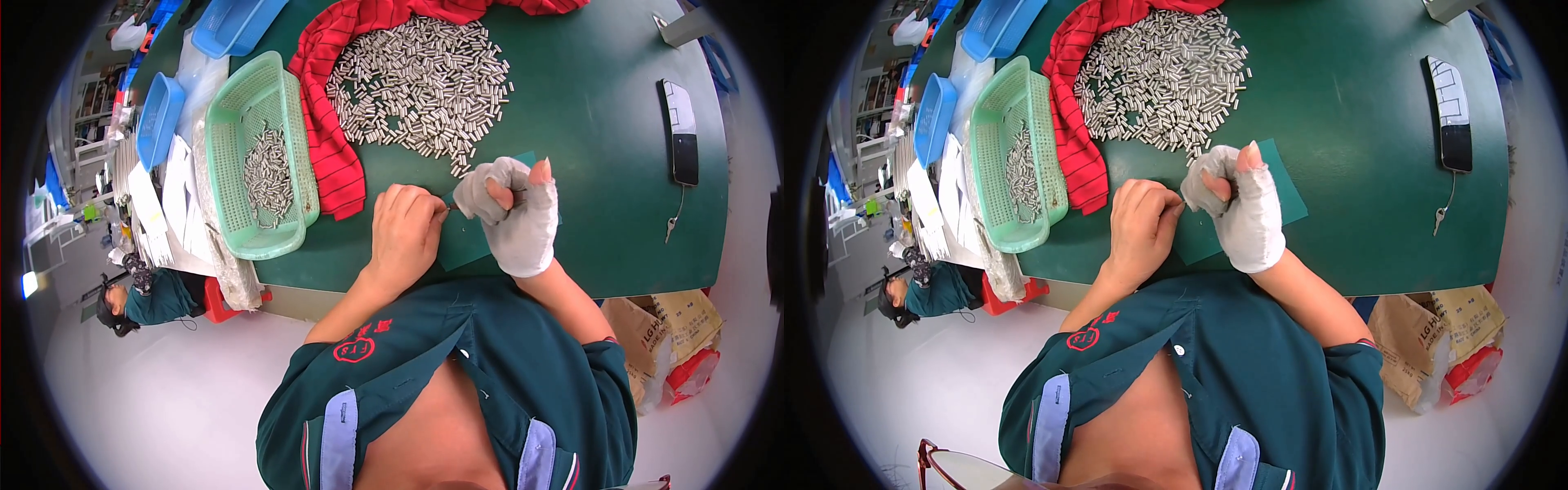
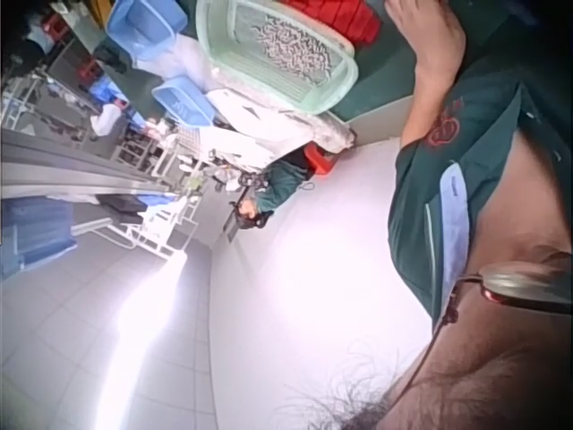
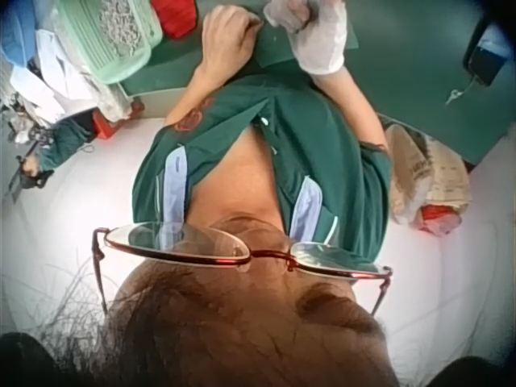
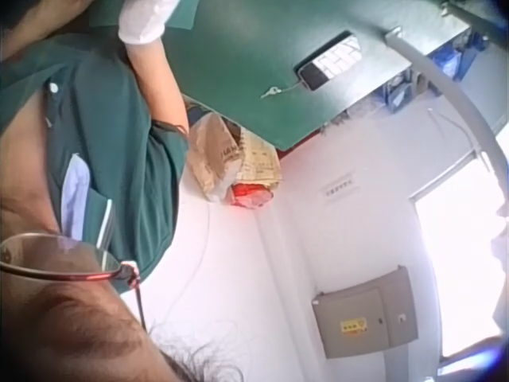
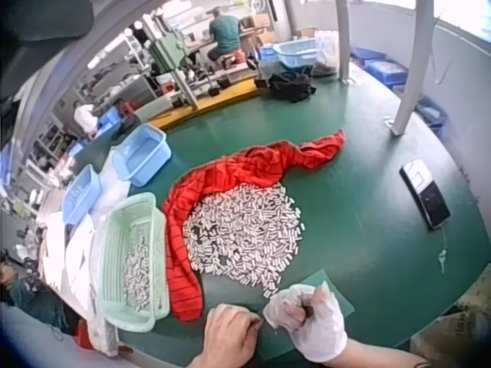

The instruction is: The person picks up small metal components one by one from a pile and places them into a specific area on a desk, inspecting each component by hand before setting it down.

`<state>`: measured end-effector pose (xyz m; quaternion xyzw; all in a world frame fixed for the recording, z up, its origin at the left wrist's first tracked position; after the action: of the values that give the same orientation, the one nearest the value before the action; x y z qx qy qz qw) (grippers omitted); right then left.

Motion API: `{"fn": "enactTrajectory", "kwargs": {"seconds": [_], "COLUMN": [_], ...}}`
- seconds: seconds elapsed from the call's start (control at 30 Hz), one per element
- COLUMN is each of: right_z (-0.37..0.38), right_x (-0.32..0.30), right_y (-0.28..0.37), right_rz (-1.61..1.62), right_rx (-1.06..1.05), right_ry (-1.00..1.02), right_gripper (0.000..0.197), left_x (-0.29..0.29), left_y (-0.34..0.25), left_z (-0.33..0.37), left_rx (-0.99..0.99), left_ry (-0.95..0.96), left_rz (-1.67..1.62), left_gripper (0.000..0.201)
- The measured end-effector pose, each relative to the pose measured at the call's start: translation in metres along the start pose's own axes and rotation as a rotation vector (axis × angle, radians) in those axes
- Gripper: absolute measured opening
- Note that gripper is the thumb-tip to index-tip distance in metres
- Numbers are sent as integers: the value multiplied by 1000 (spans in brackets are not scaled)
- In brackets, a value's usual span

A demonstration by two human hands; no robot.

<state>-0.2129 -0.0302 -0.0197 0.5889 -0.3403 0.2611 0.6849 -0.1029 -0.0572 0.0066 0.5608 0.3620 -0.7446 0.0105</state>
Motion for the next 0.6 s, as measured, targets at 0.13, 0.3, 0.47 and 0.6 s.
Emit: {"fn": "enactTrajectory", "kwargs": {"seconds": [0.13,0.3,0.47,0.6], "right_z": [0,0,-1,-2], "right_x": [-1,1,-2,-2], "right_y": [-1,-3,-8,-10], "right_rz": [3,-30,-129,-162], "right_rx": [9,15,77,77], "right_ry": [-7,10,-44,-41], "right_gripper": [63,63,63,63], "left_x": [0,1,2,2], "left_y": [0,0,3,2], "left_z": [0,-1,-3,-2], "left_rx": [8,12,15,18], "left_ry": [-5,-16,-41,-61], "left_rz": [-8,-17,-34,-40], "left_gripper": [18,18,18,18]}}
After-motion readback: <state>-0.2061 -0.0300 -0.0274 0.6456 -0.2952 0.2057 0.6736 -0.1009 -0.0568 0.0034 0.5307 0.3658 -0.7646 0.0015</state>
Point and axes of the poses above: each hand's wrist, its own z-axis towards the middle knuckle, its own x-axis out of the palm, y = z × x, the point moved 10 cm from there along z, towards the middle knuckle, and after that the axes turned 11 degrees about y, right-handed, at the moved point
